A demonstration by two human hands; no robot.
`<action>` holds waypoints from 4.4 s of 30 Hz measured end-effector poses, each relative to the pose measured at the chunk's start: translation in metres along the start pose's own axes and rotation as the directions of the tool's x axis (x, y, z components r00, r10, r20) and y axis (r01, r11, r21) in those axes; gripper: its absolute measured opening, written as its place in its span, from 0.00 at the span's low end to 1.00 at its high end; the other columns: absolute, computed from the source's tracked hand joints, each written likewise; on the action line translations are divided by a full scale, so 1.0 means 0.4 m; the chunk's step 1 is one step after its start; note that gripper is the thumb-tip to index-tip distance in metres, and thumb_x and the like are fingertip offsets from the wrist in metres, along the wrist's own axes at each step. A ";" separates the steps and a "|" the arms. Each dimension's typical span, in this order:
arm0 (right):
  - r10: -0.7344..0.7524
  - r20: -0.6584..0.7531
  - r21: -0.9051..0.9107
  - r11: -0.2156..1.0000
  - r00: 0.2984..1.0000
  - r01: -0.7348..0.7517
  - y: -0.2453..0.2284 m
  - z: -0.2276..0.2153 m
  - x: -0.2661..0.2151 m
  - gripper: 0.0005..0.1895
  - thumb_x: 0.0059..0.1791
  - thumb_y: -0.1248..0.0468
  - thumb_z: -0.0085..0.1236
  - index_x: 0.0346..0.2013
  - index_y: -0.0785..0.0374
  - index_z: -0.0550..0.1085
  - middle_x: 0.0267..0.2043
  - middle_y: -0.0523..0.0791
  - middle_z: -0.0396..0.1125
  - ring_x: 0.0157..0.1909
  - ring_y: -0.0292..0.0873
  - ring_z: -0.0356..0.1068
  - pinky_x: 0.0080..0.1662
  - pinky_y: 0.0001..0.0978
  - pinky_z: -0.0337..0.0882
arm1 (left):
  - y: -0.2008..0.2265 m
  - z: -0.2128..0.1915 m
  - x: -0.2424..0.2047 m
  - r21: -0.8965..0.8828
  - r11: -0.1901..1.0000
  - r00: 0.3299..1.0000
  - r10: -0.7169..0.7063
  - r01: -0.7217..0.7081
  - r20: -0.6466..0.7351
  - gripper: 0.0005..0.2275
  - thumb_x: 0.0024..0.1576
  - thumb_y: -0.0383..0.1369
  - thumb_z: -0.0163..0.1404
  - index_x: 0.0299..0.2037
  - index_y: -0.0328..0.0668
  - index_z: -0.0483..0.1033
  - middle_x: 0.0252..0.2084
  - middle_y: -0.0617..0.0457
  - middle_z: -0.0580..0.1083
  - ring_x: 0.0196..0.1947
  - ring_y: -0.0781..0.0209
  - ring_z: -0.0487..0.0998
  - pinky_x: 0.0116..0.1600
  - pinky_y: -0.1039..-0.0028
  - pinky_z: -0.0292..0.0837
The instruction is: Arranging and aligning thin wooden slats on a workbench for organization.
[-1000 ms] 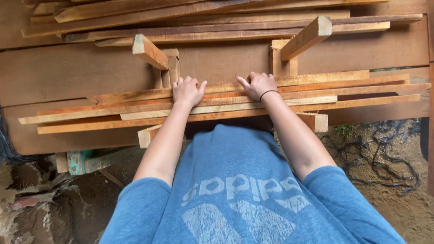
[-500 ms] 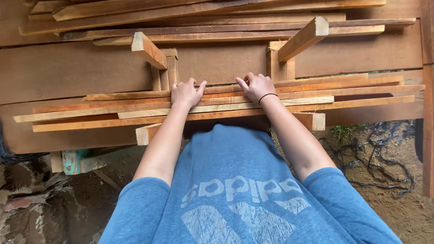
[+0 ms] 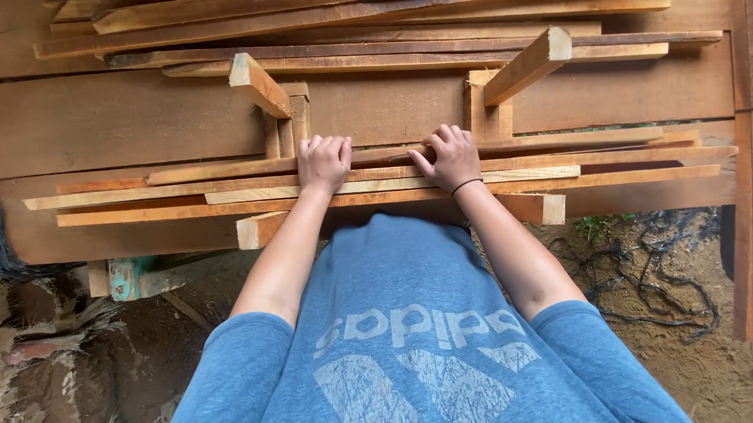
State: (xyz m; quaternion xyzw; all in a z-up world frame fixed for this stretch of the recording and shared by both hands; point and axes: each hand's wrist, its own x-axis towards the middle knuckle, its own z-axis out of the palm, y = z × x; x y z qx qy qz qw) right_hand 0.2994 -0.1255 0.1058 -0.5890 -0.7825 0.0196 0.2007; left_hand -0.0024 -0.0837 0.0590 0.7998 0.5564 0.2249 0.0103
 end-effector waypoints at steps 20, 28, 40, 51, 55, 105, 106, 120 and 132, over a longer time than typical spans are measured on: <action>-0.103 -0.068 -0.036 0.994 0.992 0.101 -0.010 -0.011 -0.010 0.18 0.51 0.41 0.57 0.44 0.49 0.74 0.37 0.39 0.68 0.41 0.41 0.71 0.50 0.36 0.67 | 0.020 -0.053 -0.011 -0.013 0.999 0.999 0.039 -0.040 -0.017 0.12 0.65 0.45 0.44 0.30 0.58 0.71 0.26 0.60 0.73 0.32 0.61 0.79 0.47 0.68 0.70; -0.078 -0.019 0.047 0.996 0.997 0.079 -0.042 -0.050 -0.028 0.18 0.49 0.44 0.62 0.44 0.50 0.75 0.36 0.39 0.70 0.42 0.41 0.73 0.50 0.35 0.69 | 0.039 -0.091 -0.061 -0.027 1.000 0.999 -0.005 0.007 0.049 0.09 0.66 0.44 0.45 0.40 0.59 0.77 0.35 0.62 0.77 0.42 0.62 0.79 0.57 0.66 0.66; -0.032 0.101 0.055 0.998 0.994 0.026 -0.070 -0.049 0.012 0.17 0.51 0.43 0.57 0.45 0.49 0.76 0.38 0.39 0.71 0.45 0.43 0.73 0.51 0.40 0.68 | 0.020 -0.054 -0.059 0.063 0.988 0.988 -0.142 0.138 0.056 0.10 0.66 0.45 0.44 0.37 0.60 0.77 0.36 0.63 0.77 0.47 0.62 0.77 0.65 0.61 0.59; 0.093 0.410 -0.011 0.995 0.907 -0.096 -0.096 -0.013 0.023 0.29 0.54 0.35 0.45 0.56 0.50 0.75 0.47 0.43 0.70 0.52 0.48 0.71 0.61 0.45 0.62 | 0.028 -0.035 -0.077 0.063 0.963 0.932 -0.271 0.263 0.242 0.14 0.66 0.47 0.40 0.52 0.56 0.77 0.50 0.58 0.77 0.60 0.58 0.72 0.74 0.49 0.42; 0.004 0.210 -0.020 1.000 0.978 0.001 -0.080 0.015 0.019 0.25 0.51 0.37 0.53 0.51 0.49 0.76 0.45 0.41 0.67 0.50 0.45 0.67 0.58 0.42 0.64 | 0.018 -0.058 -0.052 0.056 0.981 0.976 -0.192 0.187 0.100 0.09 0.65 0.44 0.44 0.45 0.57 0.77 0.44 0.60 0.74 0.52 0.61 0.75 0.69 0.56 0.55; -0.040 0.690 -0.185 0.956 0.723 0.229 -0.142 -0.050 0.033 0.68 0.25 0.34 0.66 0.73 0.54 0.50 0.70 0.44 0.52 0.68 0.47 0.55 0.60 0.44 0.61 | 0.172 -0.263 -0.169 -0.264 -0.760 0.205 -0.174 0.594 0.963 0.49 0.62 0.50 0.54 0.77 0.25 0.28 0.78 0.29 0.27 0.80 0.41 0.30 0.81 0.57 0.32; -0.039 0.695 -0.182 0.956 0.718 0.229 -0.146 -0.043 0.026 0.68 0.25 0.34 0.66 0.73 0.54 0.50 0.70 0.44 0.52 0.68 0.47 0.55 0.60 0.44 0.61 | 0.197 -0.292 -0.132 -0.258 -0.763 0.198 -0.172 0.593 0.965 0.49 0.62 0.50 0.54 0.77 0.25 0.28 0.78 0.29 0.27 0.80 0.41 0.30 0.81 0.57 0.32; -0.076 0.661 -0.154 0.960 0.747 0.233 -0.067 0.012 0.099 0.67 0.22 0.36 0.70 0.70 0.56 0.55 0.61 0.43 0.59 0.62 0.46 0.60 0.60 0.47 0.61 | 0.218 -0.265 0.053 -0.243 -0.928 0.079 -0.230 0.283 0.970 0.53 0.50 0.39 0.66 0.77 0.33 0.35 0.78 0.34 0.32 0.80 0.43 0.26 0.79 0.50 0.27; -0.022 0.651 -0.114 0.985 0.759 0.126 0.069 0.081 0.285 0.68 0.21 0.34 0.67 0.71 0.55 0.55 0.65 0.44 0.55 0.67 0.47 0.55 0.65 0.46 0.53 | 0.123 -0.073 0.251 -0.241 -0.902 0.018 -0.252 0.359 0.968 0.57 0.49 0.45 0.67 0.77 0.32 0.32 0.76 0.28 0.21 0.79 0.37 0.23 0.77 0.46 0.35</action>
